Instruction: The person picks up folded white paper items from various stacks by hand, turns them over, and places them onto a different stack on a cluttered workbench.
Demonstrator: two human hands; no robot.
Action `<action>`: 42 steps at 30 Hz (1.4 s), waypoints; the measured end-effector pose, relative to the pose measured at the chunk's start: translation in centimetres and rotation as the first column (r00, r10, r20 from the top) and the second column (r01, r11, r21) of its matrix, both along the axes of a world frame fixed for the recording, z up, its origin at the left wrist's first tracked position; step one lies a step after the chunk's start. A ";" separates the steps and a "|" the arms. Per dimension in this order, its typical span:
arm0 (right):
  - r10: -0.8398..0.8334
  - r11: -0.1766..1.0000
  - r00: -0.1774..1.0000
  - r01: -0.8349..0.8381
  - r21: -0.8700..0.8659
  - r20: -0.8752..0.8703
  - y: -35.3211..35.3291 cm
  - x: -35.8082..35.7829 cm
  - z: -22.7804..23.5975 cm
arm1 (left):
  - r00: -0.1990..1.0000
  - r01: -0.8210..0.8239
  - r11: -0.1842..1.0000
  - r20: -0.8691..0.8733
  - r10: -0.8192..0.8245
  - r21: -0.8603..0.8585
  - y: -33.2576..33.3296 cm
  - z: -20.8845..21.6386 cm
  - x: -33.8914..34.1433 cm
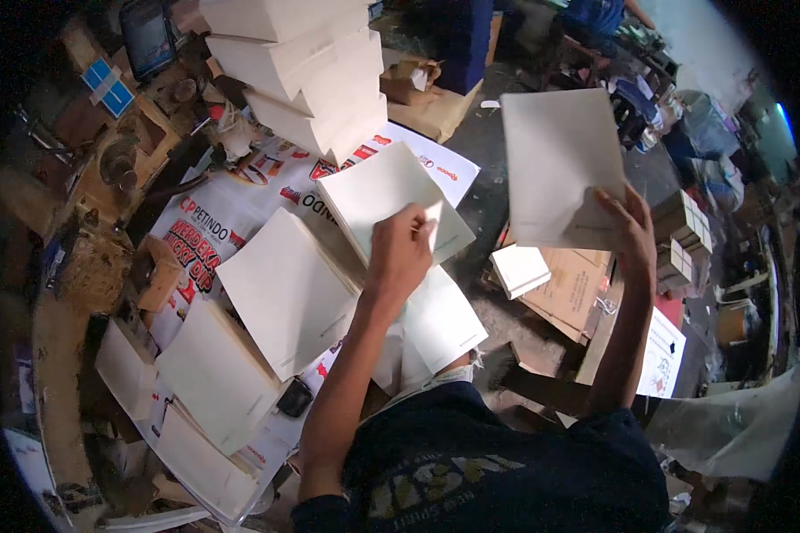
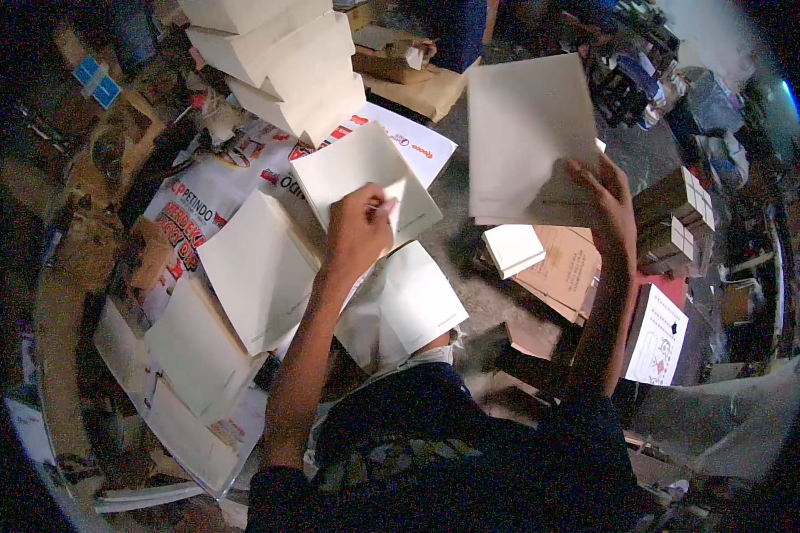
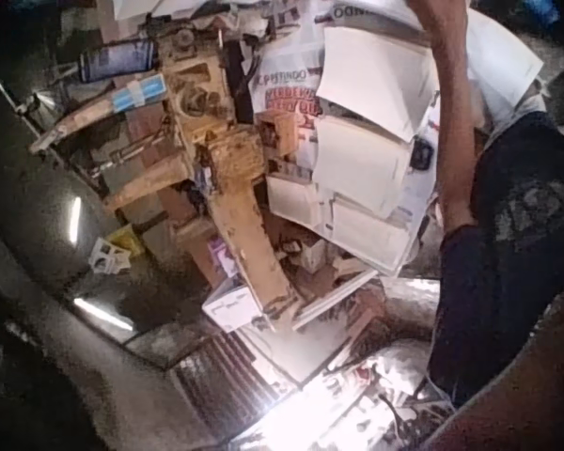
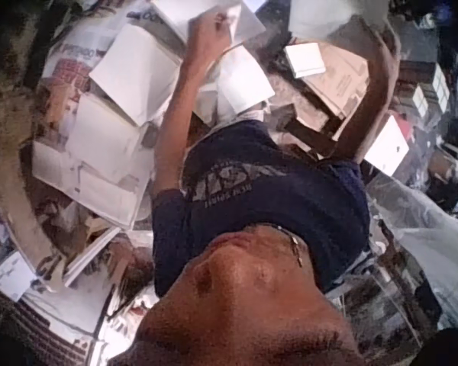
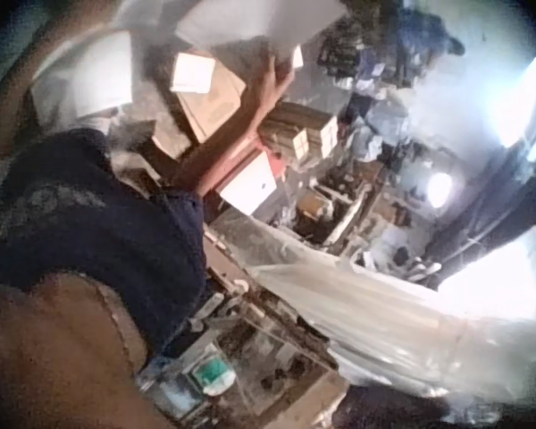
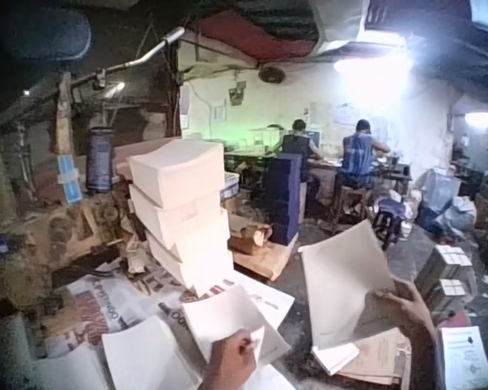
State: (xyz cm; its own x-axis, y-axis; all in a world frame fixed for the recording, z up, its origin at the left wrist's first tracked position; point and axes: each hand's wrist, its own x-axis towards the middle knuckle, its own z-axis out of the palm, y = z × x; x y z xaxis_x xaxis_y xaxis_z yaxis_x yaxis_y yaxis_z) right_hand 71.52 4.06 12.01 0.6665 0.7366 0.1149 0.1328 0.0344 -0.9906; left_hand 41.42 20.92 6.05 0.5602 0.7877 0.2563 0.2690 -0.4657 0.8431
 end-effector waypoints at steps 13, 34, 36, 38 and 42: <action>0.423 0.879 0.827 -0.473 -0.053 -0.371 15.4 -8.1 -8.8 | 0.866 -0.174 0.983 -0.465 0.184 0.063 -4.4 2.0 -14.7; 0.714 0.686 0.697 -0.715 -0.134 -0.066 12.5 -26.3 -4.2 | 0.798 -0.575 0.786 0.058 0.600 -0.228 -11.3 5.1 -28.4; 0.791 0.606 0.609 -0.793 -0.071 -0.056 12.4 -27.4 -4.9 | 0.706 -0.551 0.821 -0.438 0.556 0.152 -11.8 4.0 -28.8; 0.779 0.605 0.611 -0.792 -0.086 -0.144 12.8 -27.2 -7.7 | 0.725 -0.528 0.845 -0.472 0.501 0.085 -11.7 4.2 -29.7; 0.613 0.679 0.614 -0.731 -0.065 -0.497 13.3 -27.4 -8.1 | 0.782 -0.549 0.829 -0.418 0.463 -0.109 -12.0 4.1 -32.2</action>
